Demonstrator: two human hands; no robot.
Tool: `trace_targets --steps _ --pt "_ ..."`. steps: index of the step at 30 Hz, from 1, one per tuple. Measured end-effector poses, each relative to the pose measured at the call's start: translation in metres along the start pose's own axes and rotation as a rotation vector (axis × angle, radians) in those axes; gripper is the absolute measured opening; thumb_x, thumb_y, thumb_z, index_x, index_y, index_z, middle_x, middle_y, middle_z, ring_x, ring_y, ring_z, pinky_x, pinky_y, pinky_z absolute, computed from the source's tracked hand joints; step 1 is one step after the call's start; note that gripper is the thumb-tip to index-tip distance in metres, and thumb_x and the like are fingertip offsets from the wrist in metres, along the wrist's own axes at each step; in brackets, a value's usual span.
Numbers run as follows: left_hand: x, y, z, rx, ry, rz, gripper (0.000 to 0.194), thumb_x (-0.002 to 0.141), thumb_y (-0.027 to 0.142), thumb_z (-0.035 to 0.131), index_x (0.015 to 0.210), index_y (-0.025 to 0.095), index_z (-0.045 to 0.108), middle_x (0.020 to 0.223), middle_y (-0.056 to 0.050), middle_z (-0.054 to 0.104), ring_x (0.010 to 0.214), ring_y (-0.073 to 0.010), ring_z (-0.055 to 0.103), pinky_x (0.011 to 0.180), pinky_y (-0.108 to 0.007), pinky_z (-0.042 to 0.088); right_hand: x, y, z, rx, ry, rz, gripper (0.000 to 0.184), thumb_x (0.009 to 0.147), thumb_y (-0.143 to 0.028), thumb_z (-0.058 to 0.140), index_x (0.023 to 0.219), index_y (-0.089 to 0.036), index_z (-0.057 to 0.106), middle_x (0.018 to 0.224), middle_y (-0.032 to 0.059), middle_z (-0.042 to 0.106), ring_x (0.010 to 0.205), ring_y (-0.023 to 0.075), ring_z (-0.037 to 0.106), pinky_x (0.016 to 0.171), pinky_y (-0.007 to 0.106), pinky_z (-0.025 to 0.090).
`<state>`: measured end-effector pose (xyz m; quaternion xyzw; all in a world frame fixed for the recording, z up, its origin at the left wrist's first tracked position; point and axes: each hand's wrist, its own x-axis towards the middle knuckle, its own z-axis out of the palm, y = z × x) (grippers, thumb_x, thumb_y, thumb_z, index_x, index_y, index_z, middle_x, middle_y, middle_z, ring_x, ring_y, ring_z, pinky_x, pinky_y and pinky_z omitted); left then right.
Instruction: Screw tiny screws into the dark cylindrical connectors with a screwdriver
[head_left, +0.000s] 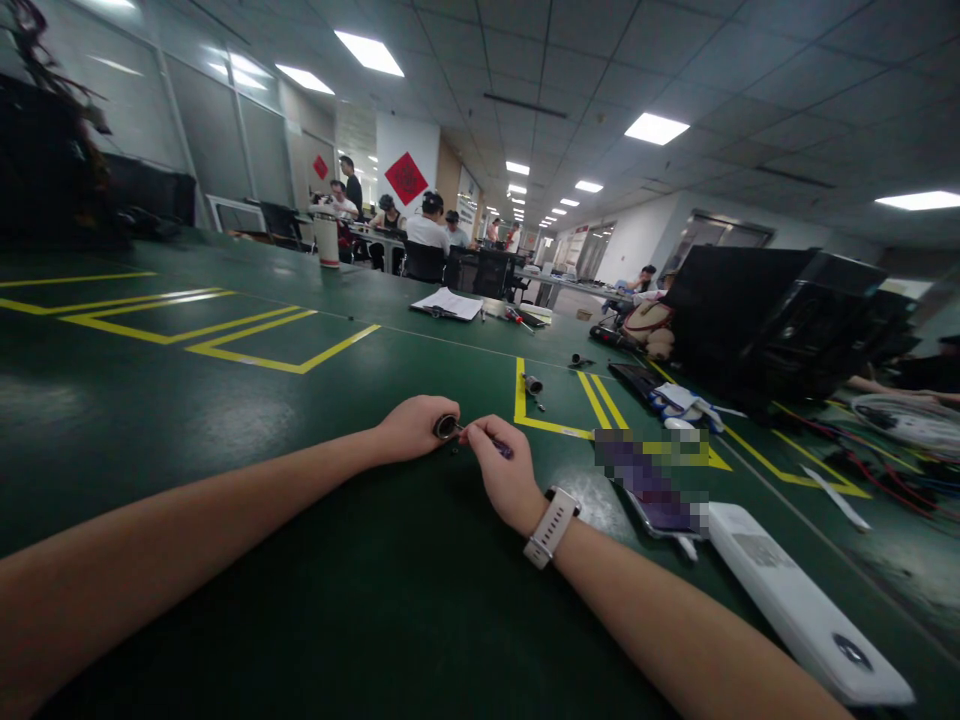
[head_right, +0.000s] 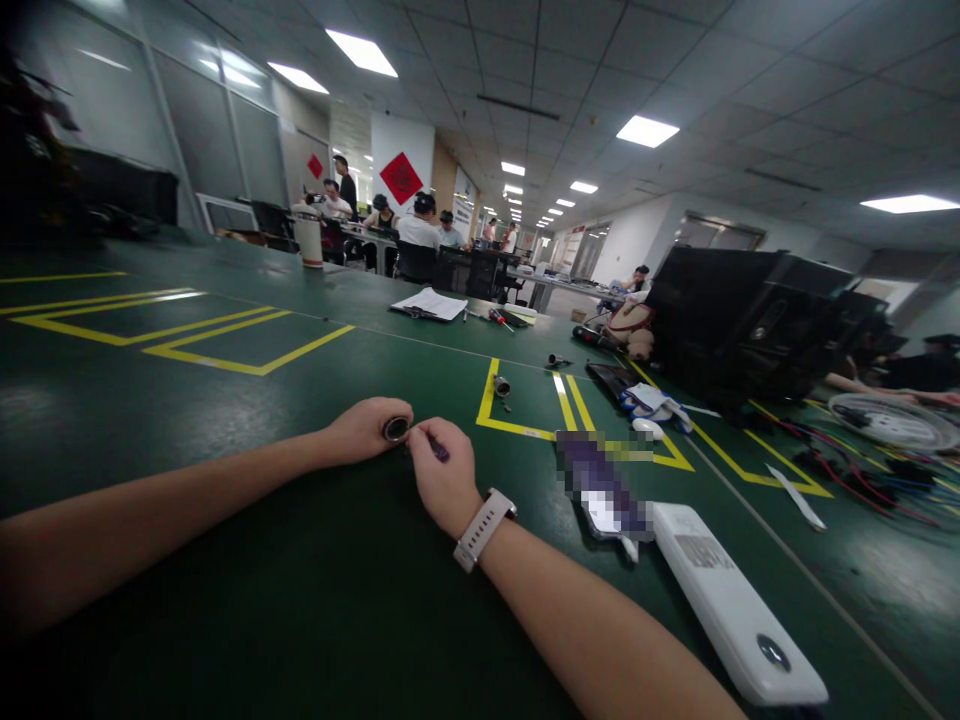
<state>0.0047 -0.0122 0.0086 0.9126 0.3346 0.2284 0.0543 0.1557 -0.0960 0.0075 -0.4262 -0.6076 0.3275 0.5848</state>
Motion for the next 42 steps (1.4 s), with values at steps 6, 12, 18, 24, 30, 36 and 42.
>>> trace_targets --steps 6,12,18,24,30,36,42 --pt "0.0 0.0 0.0 0.016 0.003 0.052 0.007 0.073 0.019 0.053 0.066 0.018 0.052 0.064 0.001 0.054 0.063 -0.0147 0.051 0.058 -0.024 0.035 0.009 0.009 -0.003 0.252 0.047 0.176 0.019 0.069 -0.021 0.052 0.053 -0.018 0.062 0.054 -0.0002 0.059 0.059 0.015 0.053 0.06 0.028 0.041" --pt "-0.001 -0.003 0.001 -0.009 0.038 0.06 0.015 0.079 0.028 0.05 0.068 0.017 0.051 0.065 0.001 0.053 0.061 -0.0127 0.051 0.057 -0.023 0.037 0.013 0.013 -0.004 0.421 0.066 0.29 0.015 0.066 -0.022 0.052 0.057 -0.016 0.062 0.056 0.0018 0.062 0.054 0.0136 0.054 0.055 0.026 0.041" --pt "0.0 -0.003 0.0 0.023 0.045 0.055 0.016 0.08 0.027 0.049 0.068 0.016 0.05 0.066 0.0 0.054 0.061 -0.013 0.052 0.056 -0.023 0.037 0.011 0.009 -0.003 0.439 0.092 0.279 0.015 0.067 -0.022 0.052 0.058 -0.016 0.063 0.056 0.0011 0.063 0.055 0.0128 0.053 0.056 0.026 0.04" --pt "0.0 0.001 0.0 0.13 0.01 0.08 0.007 0.072 0.011 0.05 0.068 0.017 0.053 0.067 -0.001 0.056 0.067 -0.017 0.053 0.062 -0.027 0.035 0.008 0.007 0.0 0.371 0.103 0.249 0.015 0.065 -0.02 0.056 0.052 -0.016 0.063 0.051 -0.0004 0.061 0.053 0.0118 0.051 0.055 0.025 0.037" --pt "-0.001 0.004 -0.002 0.165 -0.018 0.129 0.01 0.072 0.009 0.048 0.068 0.017 0.053 0.068 -0.002 0.055 0.068 -0.0175 0.052 0.063 -0.028 0.034 0.012 0.01 -0.003 0.405 0.103 0.312 0.015 0.063 -0.02 0.053 0.052 -0.016 0.063 0.049 0.0002 0.061 0.049 0.0115 0.051 0.052 0.024 0.036" --pt "0.0 -0.001 -0.001 0.132 -0.003 0.119 0.008 0.073 0.01 0.047 0.071 0.017 0.052 0.07 -0.001 0.056 0.07 -0.0153 0.053 0.066 -0.026 0.037 0.013 0.011 -0.004 0.452 0.107 0.321 0.014 0.062 -0.02 0.053 0.052 -0.015 0.062 0.049 0.0006 0.061 0.049 0.0115 0.051 0.051 0.024 0.037" --pt "0.001 -0.005 0.001 0.106 -0.003 0.096 0.006 0.076 0.016 0.048 0.071 0.016 0.051 0.07 0.0 0.057 0.066 -0.0129 0.054 0.06 -0.022 0.038 0.013 0.013 -0.004 0.463 0.108 0.305 0.014 0.063 -0.02 0.052 0.055 -0.015 0.062 0.052 0.001 0.061 0.05 0.012 0.052 0.052 0.025 0.038"
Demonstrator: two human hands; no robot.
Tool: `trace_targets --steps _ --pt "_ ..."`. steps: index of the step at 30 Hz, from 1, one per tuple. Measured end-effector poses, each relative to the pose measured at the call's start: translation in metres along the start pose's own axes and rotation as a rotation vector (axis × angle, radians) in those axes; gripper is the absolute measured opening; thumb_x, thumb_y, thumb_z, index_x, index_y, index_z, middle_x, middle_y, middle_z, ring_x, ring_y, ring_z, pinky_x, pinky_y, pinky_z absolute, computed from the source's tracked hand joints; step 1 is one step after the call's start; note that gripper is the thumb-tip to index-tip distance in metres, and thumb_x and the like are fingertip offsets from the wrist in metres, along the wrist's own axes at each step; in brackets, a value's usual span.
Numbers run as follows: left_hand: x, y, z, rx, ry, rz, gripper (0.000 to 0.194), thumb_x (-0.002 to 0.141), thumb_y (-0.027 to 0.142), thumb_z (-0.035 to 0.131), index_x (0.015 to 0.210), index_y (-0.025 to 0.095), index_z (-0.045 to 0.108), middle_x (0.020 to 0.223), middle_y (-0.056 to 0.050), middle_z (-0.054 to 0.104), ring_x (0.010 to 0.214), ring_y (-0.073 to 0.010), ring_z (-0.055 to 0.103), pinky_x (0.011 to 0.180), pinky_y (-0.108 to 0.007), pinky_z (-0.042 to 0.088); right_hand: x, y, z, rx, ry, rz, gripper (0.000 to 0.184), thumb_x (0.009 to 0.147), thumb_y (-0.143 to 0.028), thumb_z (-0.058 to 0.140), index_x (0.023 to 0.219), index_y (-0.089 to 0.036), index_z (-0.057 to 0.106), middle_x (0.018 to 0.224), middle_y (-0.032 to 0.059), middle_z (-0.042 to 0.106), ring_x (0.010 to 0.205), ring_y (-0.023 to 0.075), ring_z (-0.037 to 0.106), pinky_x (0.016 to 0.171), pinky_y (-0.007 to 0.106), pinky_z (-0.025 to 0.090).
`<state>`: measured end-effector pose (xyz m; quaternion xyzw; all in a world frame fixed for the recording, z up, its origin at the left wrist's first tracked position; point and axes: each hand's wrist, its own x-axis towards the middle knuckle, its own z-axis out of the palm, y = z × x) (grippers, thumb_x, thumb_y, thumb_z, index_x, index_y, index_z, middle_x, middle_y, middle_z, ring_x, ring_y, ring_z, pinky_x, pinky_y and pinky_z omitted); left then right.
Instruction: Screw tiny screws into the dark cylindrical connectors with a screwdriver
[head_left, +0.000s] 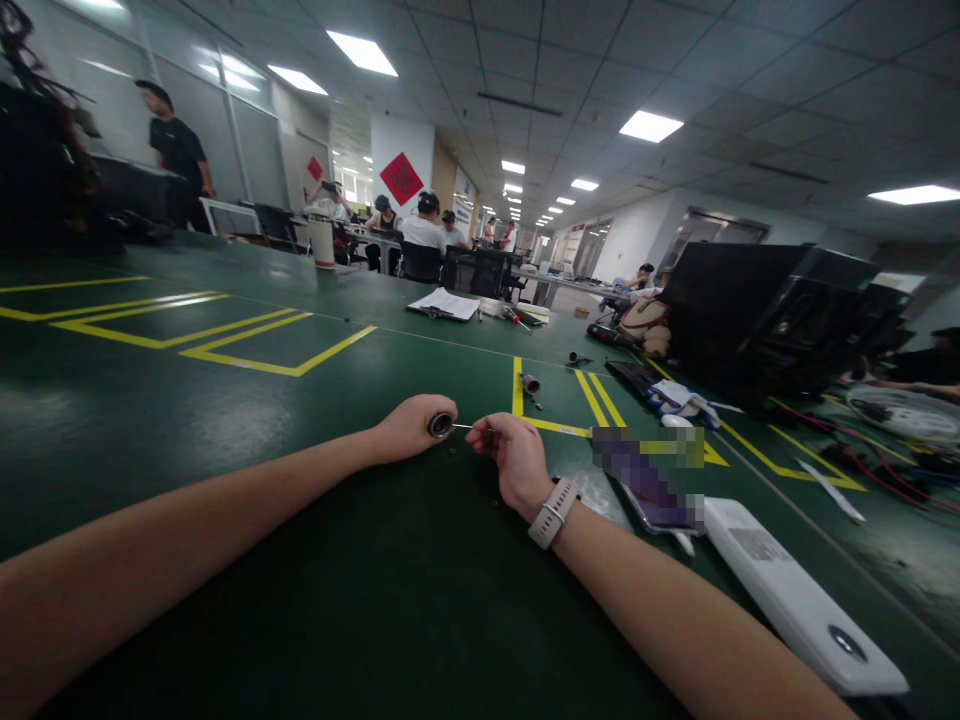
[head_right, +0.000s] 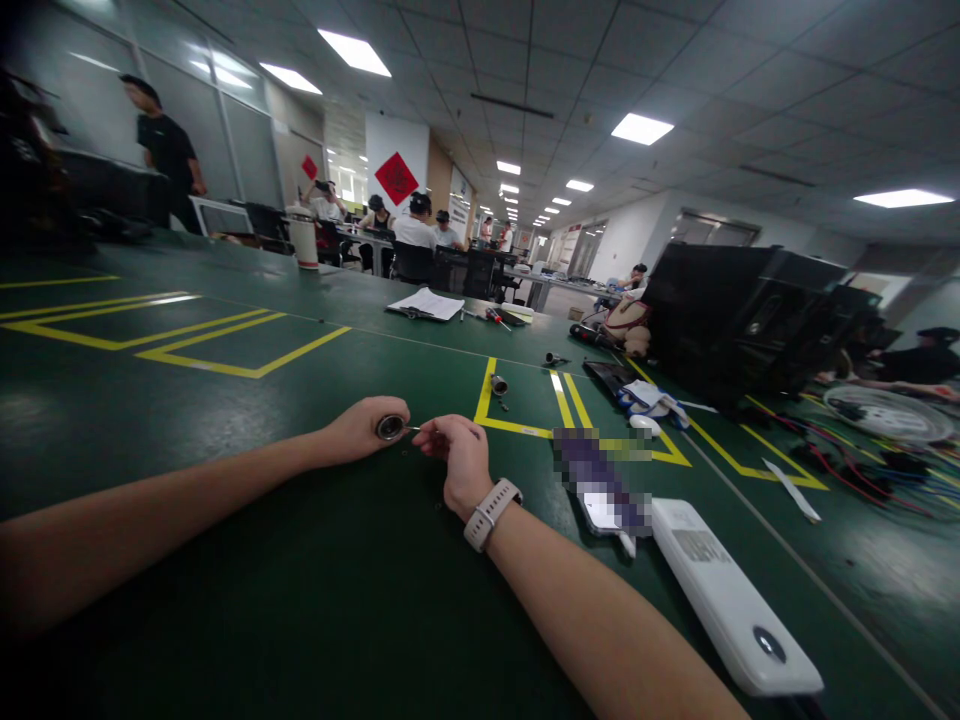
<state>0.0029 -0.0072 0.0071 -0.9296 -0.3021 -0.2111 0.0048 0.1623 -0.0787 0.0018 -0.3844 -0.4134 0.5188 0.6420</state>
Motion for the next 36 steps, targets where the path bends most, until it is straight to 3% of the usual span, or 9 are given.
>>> trace_targets --steps 6,14,21,25,31,36 --pt "0.0 0.006 -0.003 0.072 -0.03 0.019 0.009 0.072 0.009 0.048 0.07 0.017 0.054 0.069 -0.001 0.057 0.068 -0.0158 0.053 0.063 -0.027 0.035 -0.005 0.001 0.003 -0.071 0.006 -0.059 0.015 0.065 -0.019 0.056 0.052 -0.016 0.063 0.05 -0.0006 0.061 0.053 0.0113 0.052 0.055 0.023 0.038" --pt "0.0 0.011 -0.005 0.114 -0.058 0.047 0.01 0.075 0.011 0.048 0.071 0.017 0.056 0.068 -0.002 0.055 0.07 -0.0173 0.052 0.063 -0.028 0.033 0.004 -0.001 -0.001 -0.016 0.018 0.059 0.015 0.061 -0.02 0.053 0.05 -0.015 0.062 0.046 0.001 0.06 0.044 0.0106 0.048 0.047 0.023 0.035" --pt "0.0 0.006 -0.001 0.045 -0.054 -0.015 0.012 0.071 0.008 0.047 0.071 0.017 0.053 0.07 -0.001 0.056 0.07 -0.0166 0.052 0.067 -0.028 0.035 0.002 -0.002 0.0 0.035 0.076 0.072 0.013 0.058 -0.017 0.053 0.048 -0.013 0.06 0.042 0.0014 0.058 0.041 0.0099 0.047 0.045 0.022 0.034" --pt "0.001 0.001 0.001 -0.039 -0.055 -0.104 0.003 0.074 0.018 0.05 0.072 0.017 0.053 0.07 -0.001 0.056 0.067 -0.0157 0.053 0.062 -0.026 0.037 0.004 -0.004 -0.001 0.09 0.167 0.071 0.013 0.06 -0.018 0.052 0.049 -0.015 0.058 0.042 -0.0007 0.056 0.042 0.0091 0.047 0.044 0.021 0.034" --pt "0.005 -0.001 -0.008 -0.181 -0.156 -0.16 0.023 0.072 0.037 0.058 0.079 0.016 0.054 0.072 0.001 0.058 0.066 -0.0144 0.054 0.057 -0.023 0.04 0.009 -0.009 -0.004 0.169 0.288 0.107 0.013 0.064 -0.02 0.051 0.052 -0.016 0.055 0.045 -0.0015 0.055 0.043 0.0088 0.047 0.044 0.021 0.035" --pt "0.003 0.002 -0.016 -0.213 -0.213 -0.146 0.029 0.081 0.043 0.046 0.08 0.015 0.056 0.077 -0.002 0.058 0.071 -0.0163 0.054 0.063 -0.026 0.042 0.009 -0.009 -0.004 0.19 0.294 0.109 0.012 0.064 -0.019 0.052 0.053 -0.016 0.056 0.046 -0.0009 0.056 0.043 0.0099 0.048 0.044 0.023 0.036"
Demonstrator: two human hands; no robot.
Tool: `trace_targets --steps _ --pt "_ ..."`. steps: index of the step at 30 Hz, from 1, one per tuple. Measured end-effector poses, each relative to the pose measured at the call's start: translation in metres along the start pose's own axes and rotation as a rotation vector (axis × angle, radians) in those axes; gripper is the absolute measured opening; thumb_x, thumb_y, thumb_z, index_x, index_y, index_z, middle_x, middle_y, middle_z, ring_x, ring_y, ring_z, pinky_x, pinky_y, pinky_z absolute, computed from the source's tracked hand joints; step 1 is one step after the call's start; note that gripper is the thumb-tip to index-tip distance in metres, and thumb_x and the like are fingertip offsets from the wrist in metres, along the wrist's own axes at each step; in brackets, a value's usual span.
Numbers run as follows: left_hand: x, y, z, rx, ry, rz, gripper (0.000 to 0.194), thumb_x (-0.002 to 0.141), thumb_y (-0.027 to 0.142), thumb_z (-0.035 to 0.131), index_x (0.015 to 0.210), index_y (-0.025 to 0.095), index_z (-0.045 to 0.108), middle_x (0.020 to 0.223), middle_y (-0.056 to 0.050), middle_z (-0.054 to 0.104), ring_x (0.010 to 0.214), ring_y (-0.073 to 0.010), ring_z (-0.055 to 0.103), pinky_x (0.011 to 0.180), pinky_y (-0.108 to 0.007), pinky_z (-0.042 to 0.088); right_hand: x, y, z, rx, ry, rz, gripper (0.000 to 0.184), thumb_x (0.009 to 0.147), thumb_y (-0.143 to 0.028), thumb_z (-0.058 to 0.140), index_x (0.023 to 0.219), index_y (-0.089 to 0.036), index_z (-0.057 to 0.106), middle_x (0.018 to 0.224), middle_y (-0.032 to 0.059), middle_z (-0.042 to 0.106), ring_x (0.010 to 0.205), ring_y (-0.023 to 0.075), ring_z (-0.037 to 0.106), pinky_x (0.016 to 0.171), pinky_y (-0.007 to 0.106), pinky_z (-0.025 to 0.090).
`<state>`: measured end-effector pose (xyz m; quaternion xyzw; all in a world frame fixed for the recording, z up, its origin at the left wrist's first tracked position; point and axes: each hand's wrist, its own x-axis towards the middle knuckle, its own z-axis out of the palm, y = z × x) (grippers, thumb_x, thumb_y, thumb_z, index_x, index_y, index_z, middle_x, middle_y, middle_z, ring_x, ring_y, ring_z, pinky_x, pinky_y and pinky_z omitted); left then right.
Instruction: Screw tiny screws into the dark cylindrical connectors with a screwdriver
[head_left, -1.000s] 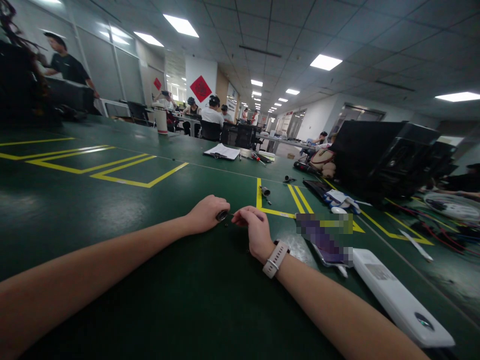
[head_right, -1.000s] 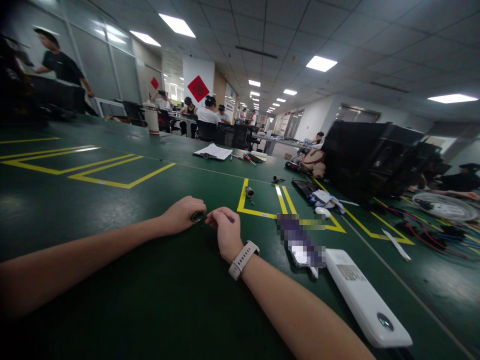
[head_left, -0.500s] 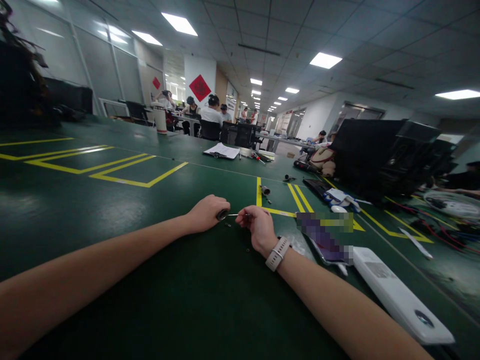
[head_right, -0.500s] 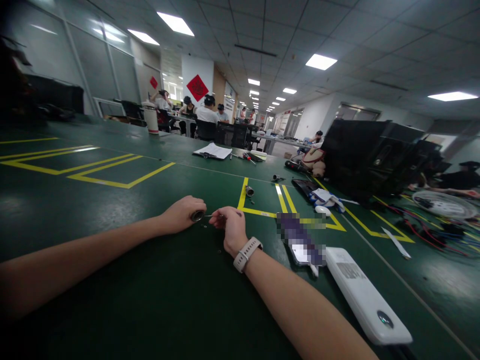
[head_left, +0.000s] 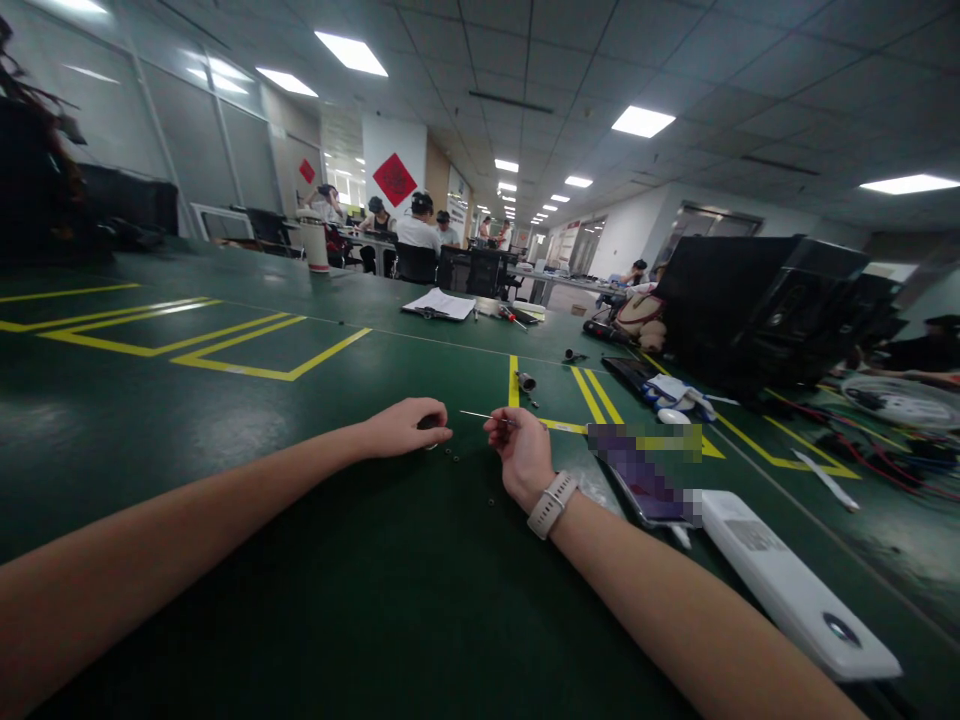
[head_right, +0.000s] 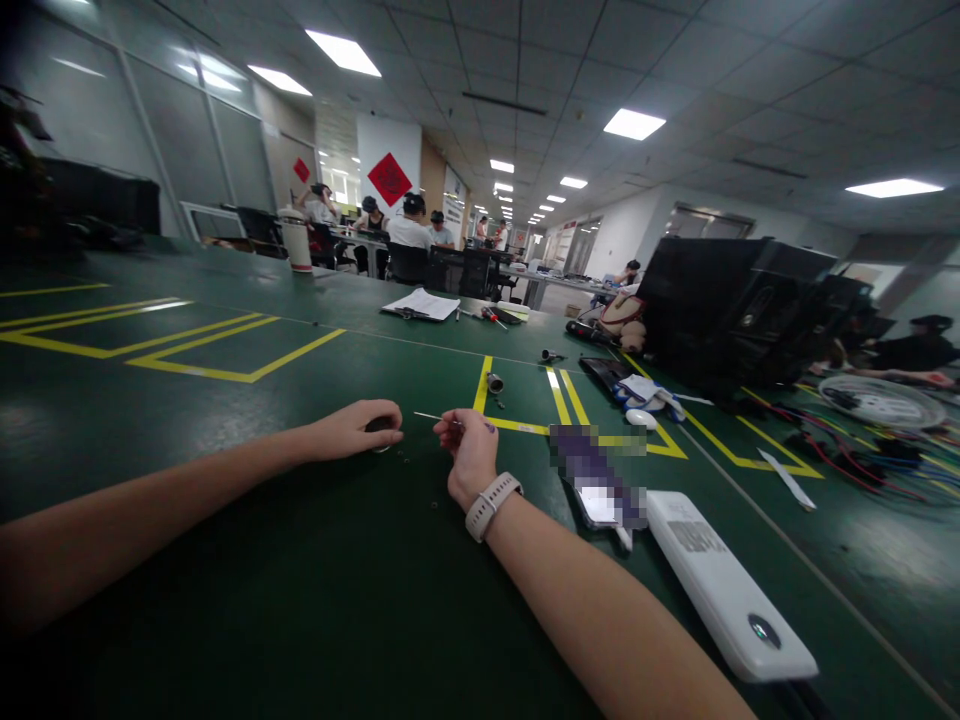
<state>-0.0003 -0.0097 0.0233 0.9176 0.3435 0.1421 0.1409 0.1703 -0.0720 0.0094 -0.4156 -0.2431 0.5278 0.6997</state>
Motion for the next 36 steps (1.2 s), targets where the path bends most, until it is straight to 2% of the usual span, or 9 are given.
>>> trace_targets --steps 8,11,16,21,25,29,36 --pt "-0.004 0.026 0.0 0.085 -0.051 0.119 0.045 0.088 0.049 0.032 0.084 0.015 0.06 0.086 -0.006 0.056 0.081 -0.019 0.052 0.075 -0.031 0.04 0.006 -0.002 -0.001 0.01 0.026 -0.032 0.011 0.062 -0.018 0.053 0.053 -0.015 0.057 0.044 -0.0017 0.056 0.041 0.0084 0.046 0.043 0.021 0.034" --pt "-0.007 0.04 0.002 0.139 -0.073 0.127 0.047 0.086 0.054 0.033 0.09 0.016 0.06 0.09 -0.006 0.056 0.082 -0.0196 0.053 0.073 -0.031 0.04 0.016 -0.005 -0.005 0.013 0.062 -0.061 0.01 0.062 -0.017 0.052 0.053 -0.016 0.057 0.043 -0.0023 0.056 0.04 0.008 0.045 0.042 0.02 0.033" --pt "-0.013 0.064 0.009 0.182 -0.103 0.158 0.05 0.082 0.061 0.035 0.088 0.017 0.059 0.087 -0.006 0.056 0.076 -0.019 0.053 0.064 -0.029 0.04 0.03 -0.008 -0.012 0.009 0.113 -0.105 0.01 0.062 -0.017 0.051 0.053 -0.017 0.055 0.042 -0.0032 0.055 0.039 0.0086 0.045 0.041 0.022 0.032" --pt "-0.019 0.083 0.02 0.335 -0.065 0.24 0.049 0.073 0.065 0.048 0.083 0.018 0.056 0.083 -0.006 0.055 0.071 -0.0204 0.051 0.059 -0.031 0.038 0.033 -0.006 -0.013 -0.005 0.11 -0.118 0.01 0.062 -0.018 0.052 0.053 -0.017 0.057 0.042 -0.0023 0.056 0.039 0.009 0.046 0.041 0.022 0.033" --pt "-0.018 0.085 0.028 0.406 0.015 0.228 0.031 0.083 0.047 0.046 0.082 0.018 0.056 0.084 -0.007 0.055 0.073 -0.0202 0.05 0.061 -0.032 0.037 0.033 -0.004 -0.013 -0.019 0.11 -0.128 0.009 0.061 -0.018 0.052 0.053 -0.017 0.057 0.043 -0.0023 0.056 0.04 0.0098 0.047 0.041 0.022 0.034" --pt "-0.012 0.079 0.03 0.426 0.035 0.25 0.015 0.086 0.03 0.046 0.084 0.018 0.056 0.089 -0.006 0.054 0.079 -0.0198 0.05 0.066 -0.032 0.039 0.034 -0.004 -0.013 -0.027 0.114 -0.133 0.009 0.061 -0.018 0.052 0.054 -0.017 0.057 0.043 -0.0025 0.056 0.04 0.0095 0.047 0.041 0.022 0.034" --pt "-0.002 0.061 0.028 0.477 0.025 0.234 0.014 0.086 0.023 0.043 0.08 0.017 0.055 0.084 -0.005 0.056 0.074 -0.0184 0.052 0.064 -0.03 0.04 0.033 -0.004 -0.013 -0.036 0.111 -0.134 0.01 0.063 -0.017 0.052 0.054 -0.016 0.057 0.043 -0.0028 0.056 0.041 0.009 0.047 0.042 0.022 0.034"
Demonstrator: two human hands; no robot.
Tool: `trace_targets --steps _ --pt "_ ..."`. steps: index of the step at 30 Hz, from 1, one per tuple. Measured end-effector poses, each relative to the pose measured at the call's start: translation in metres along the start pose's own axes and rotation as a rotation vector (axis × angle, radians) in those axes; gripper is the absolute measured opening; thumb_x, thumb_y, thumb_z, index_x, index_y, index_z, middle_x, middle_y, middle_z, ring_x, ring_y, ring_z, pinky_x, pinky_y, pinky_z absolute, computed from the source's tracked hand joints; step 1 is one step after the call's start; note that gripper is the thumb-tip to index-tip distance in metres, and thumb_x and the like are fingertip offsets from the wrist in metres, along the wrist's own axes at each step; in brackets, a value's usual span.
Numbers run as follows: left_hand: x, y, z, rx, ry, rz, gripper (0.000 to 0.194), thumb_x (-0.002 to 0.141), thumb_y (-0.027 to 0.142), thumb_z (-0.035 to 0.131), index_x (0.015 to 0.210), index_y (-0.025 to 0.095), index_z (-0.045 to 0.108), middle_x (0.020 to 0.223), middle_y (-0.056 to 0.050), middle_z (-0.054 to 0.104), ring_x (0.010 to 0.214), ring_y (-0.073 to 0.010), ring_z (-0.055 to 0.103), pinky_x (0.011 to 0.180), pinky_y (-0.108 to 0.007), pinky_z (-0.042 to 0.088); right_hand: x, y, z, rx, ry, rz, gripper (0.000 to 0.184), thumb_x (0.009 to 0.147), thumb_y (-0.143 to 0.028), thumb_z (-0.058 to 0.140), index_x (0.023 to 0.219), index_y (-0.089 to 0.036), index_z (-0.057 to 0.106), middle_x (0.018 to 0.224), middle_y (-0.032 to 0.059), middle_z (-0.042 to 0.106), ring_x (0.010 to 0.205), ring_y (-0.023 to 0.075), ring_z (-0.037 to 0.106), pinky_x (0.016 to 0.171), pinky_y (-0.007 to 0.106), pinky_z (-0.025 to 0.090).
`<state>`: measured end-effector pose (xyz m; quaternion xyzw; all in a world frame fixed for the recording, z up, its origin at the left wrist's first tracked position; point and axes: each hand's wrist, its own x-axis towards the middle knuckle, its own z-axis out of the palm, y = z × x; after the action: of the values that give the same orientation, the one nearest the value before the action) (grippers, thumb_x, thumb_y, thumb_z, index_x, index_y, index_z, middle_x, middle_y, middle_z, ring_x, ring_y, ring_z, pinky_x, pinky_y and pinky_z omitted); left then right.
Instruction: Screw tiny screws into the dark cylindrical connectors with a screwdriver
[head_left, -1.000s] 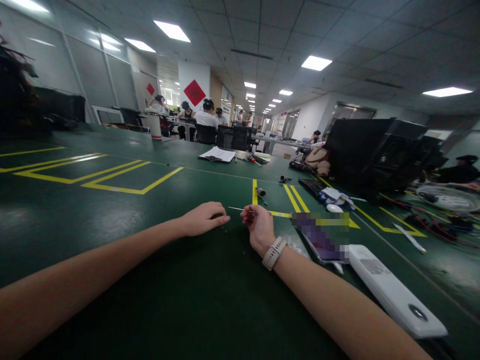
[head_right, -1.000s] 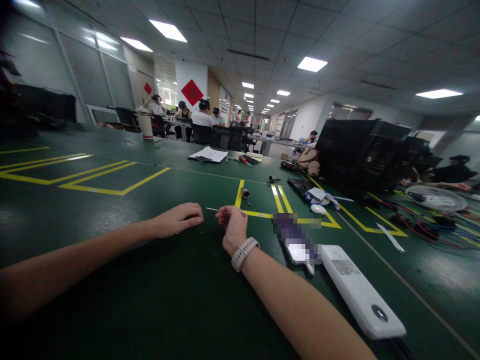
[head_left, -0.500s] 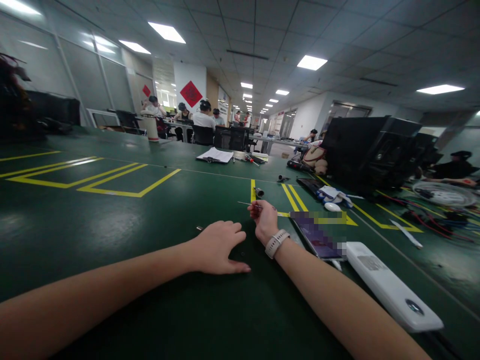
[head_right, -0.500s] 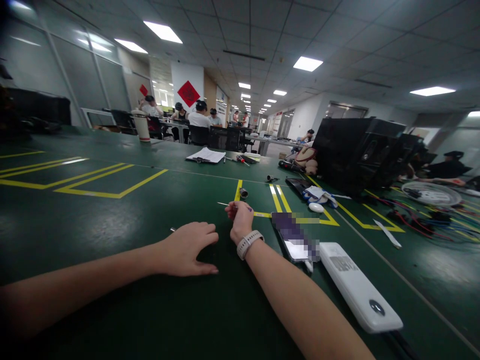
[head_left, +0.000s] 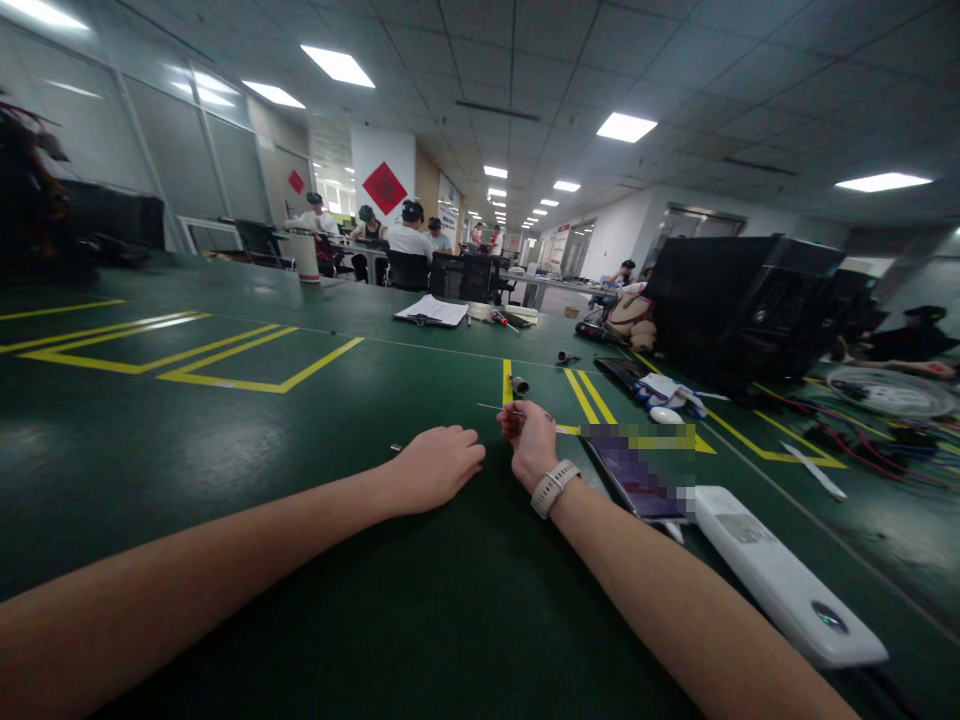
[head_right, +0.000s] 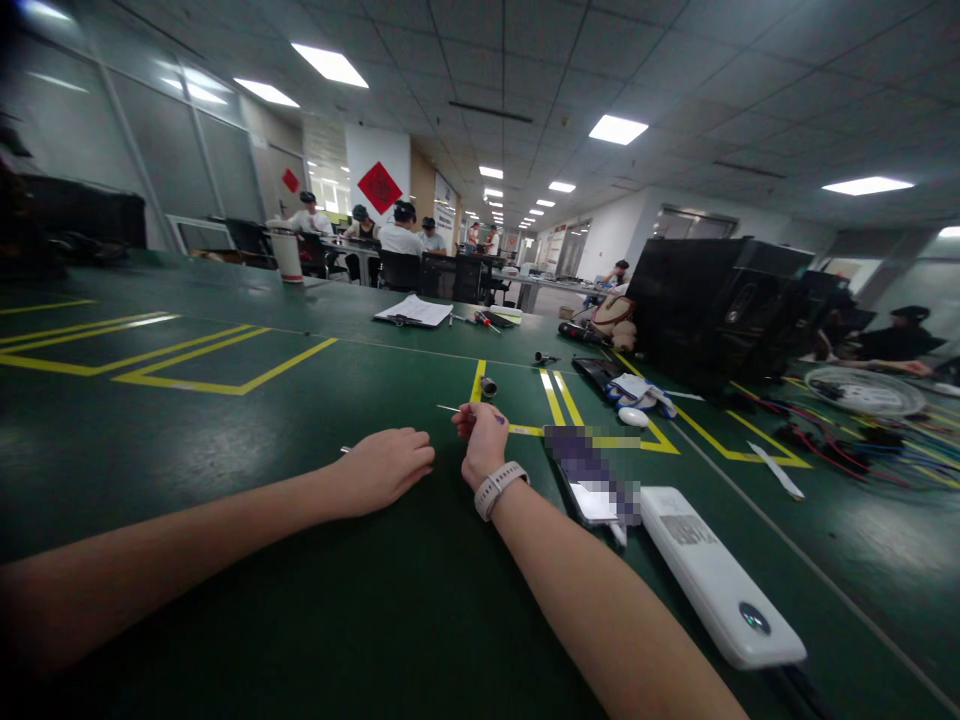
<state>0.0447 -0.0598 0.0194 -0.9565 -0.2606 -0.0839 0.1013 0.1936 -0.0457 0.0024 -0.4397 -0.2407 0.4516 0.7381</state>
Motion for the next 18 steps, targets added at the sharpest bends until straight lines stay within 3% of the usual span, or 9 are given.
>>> trace_targets --steps 10,18 --pt "-0.008 -0.075 0.01 0.079 0.005 -0.221 0.019 0.085 0.024 0.041 0.077 0.017 0.056 0.079 -0.007 0.058 0.071 -0.0198 0.056 0.063 -0.03 0.042 -0.003 0.0 -0.002 -0.031 -0.046 0.013 0.011 0.065 -0.018 0.054 0.055 -0.017 0.058 0.046 -0.0021 0.058 0.043 0.0102 0.05 0.043 0.023 0.036" --pt "-0.047 -0.158 0.014 0.172 -0.004 -0.423 0.022 0.083 0.023 0.039 0.073 0.016 0.057 0.08 -0.011 0.059 0.077 -0.0248 0.058 0.066 -0.034 0.043 -0.001 0.003 -0.005 -0.056 -0.075 0.009 0.012 0.067 -0.019 0.054 0.058 -0.016 0.061 0.049 -0.0015 0.059 0.047 0.0101 0.051 0.046 0.022 0.038"
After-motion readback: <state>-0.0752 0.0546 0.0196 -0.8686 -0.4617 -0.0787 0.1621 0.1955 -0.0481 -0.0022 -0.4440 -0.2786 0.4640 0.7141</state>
